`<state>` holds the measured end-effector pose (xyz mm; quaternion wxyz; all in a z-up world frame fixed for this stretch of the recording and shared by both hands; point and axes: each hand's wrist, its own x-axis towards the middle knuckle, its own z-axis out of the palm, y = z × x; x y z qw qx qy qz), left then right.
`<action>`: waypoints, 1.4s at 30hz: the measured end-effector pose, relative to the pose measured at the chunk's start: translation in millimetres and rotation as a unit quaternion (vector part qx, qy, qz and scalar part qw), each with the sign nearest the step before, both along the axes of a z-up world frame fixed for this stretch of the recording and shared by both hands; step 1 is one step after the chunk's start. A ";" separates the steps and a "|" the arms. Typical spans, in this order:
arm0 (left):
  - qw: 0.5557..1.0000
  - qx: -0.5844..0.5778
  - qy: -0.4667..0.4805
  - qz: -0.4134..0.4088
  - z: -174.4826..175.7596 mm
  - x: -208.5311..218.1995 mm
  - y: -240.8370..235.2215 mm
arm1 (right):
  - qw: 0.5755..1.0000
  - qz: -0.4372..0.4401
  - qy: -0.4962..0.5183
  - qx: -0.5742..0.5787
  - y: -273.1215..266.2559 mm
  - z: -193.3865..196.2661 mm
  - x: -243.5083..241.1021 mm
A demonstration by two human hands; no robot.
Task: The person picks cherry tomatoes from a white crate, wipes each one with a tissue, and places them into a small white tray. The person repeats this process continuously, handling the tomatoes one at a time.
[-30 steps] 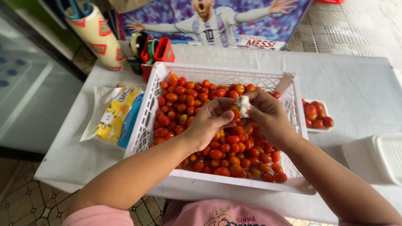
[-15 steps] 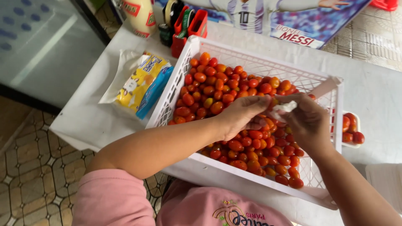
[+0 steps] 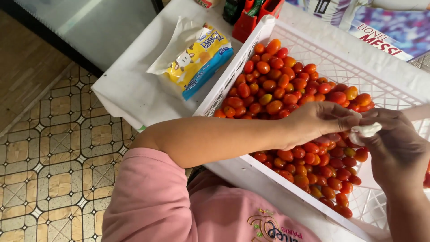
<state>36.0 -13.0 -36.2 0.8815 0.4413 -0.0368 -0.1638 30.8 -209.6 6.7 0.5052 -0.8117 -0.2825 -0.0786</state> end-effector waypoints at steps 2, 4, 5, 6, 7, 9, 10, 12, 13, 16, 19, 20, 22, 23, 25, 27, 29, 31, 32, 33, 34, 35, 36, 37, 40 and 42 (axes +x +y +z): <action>1.000 0.002 0.016 0.019 -5.4 4.7 -0.8 | 0.999 0.005 -0.027 -0.045 1.0 1.3 -1.4; 0.992 -0.114 -0.057 0.008 -18.8 11.2 -6.8 | 0.999 -0.001 0.052 0.004 -0.3 0.4 -3.9; 0.992 -0.114 -0.054 0.005 -15.6 8.2 -1.2 | 0.998 -0.004 0.055 0.004 2.8 -0.7 -0.2; 0.988 -0.113 -0.109 0.004 -12.5 4.7 -0.7 | 0.998 -0.037 0.052 0.013 1.1 -1.5 -1.0; 0.980 -0.114 -0.163 0.003 -9.5 2.9 -1.2 | 0.996 -0.071 0.049 0.021 -2.1 -2.5 -0.2; 0.982 -0.003 -0.189 0.017 5.8 -3.9 7.4 | 0.994 -0.066 0.066 0.056 3.7 2.6 -2.3; 0.967 0.113 -0.222 0.049 14.4 -4.0 12.8 | 0.992 -0.041 0.078 0.094 6.6 5.2 -1.2; 0.957 0.136 -0.255 0.032 20.2 -10.0 14.7 | 0.980 -0.073 0.075 0.167 3.1 -4.2 5.3; 0.943 0.161 -0.288 0.039 23.7 -12.1 17.3 | 0.966 -0.080 0.069 0.237 1.7 -8.8 9.3; 0.933 0.172 -0.309 0.068 24.8 -16.7 16.2 | 0.974 -0.004 0.074 0.214 6.3 2.3 3.6; 0.939 0.199 -0.265 0.097 31.6 -19.8 18.8 | 0.978 0.067 0.157 0.122 18.5 24.3 -8.6; 0.939 0.200 -0.264 0.091 33.9 -21.9 18.4 | 0.978 0.062 0.158 0.125 15.7 23.2 -7.2; 0.936 0.208 -0.265 0.099 39.5 -25.2 19.5 | 0.971 0.051 0.165 0.168 11.9 21.8 -3.2; 0.937 0.209 -0.265 0.094 41.1 -26.0 18.5 | 0.970 0.047 0.164 0.171 11.8 20.3 -1.4; 0.930 0.202 -0.295 0.089 44.1 -28.7 17.3 | 0.926 0.075 0.218 0.299 12.5 17.3 2.9; 0.914 0.225 -0.324 0.093 46.2 -29.6 19.5 | 0.899 0.063 0.251 0.352 14.6 15.7 4.1; 0.897 0.246 -0.355 0.096 47.3 -29.2 20.9 | 0.869 0.051 0.282 0.403 14.7 16.6 5.2; 0.883 0.265 -0.366 0.123 47.1 -29.1 21.4 | 0.901 0.071 0.319 0.286 12.3 19.4 4.9; 0.883 0.265 -0.368 0.120 48.8 -30.2 22.4 | 0.901 0.069 0.318 0.287 13.8 23.1 4.4; 0.874 0.274 -0.382 0.122 50.7 -31.2 22.9 | 0.920 0.091 0.298 0.240 14.7 27.0 4.1; 0.865 0.282 -0.398 0.119 52.4 -31.7 22.9 | 0.935 0.108 0.276 0.194 14.9 30.0 2.4; 0.865 0.281 -0.401 0.112 53.5 -35.1 24.8 | 0.936 0.102 0.274 0.198 18.8 29.4 4.9; 0.867 0.289 -0.384 0.130 53.7 -36.1 21.3 | 0.943 0.071 0.259 0.194 16.0 29.0 3.6; 0.869 0.299 -0.367 0.148 53.3 -36.4 16.5 | 0.950 0.041 0.244 0.190 11.6 28.1 3.2; 0.905 0.261 -0.320 0.100 52.7 -38.8 21.2 | 0.952 0.019 0.106 0.286 -20.9 51.1 3.7; 0.913 0.265 -0.298 0.079 59.9 -41.7 19.4 | 0.963 -0.086 0.009 0.254 -68.5 41.9 9.6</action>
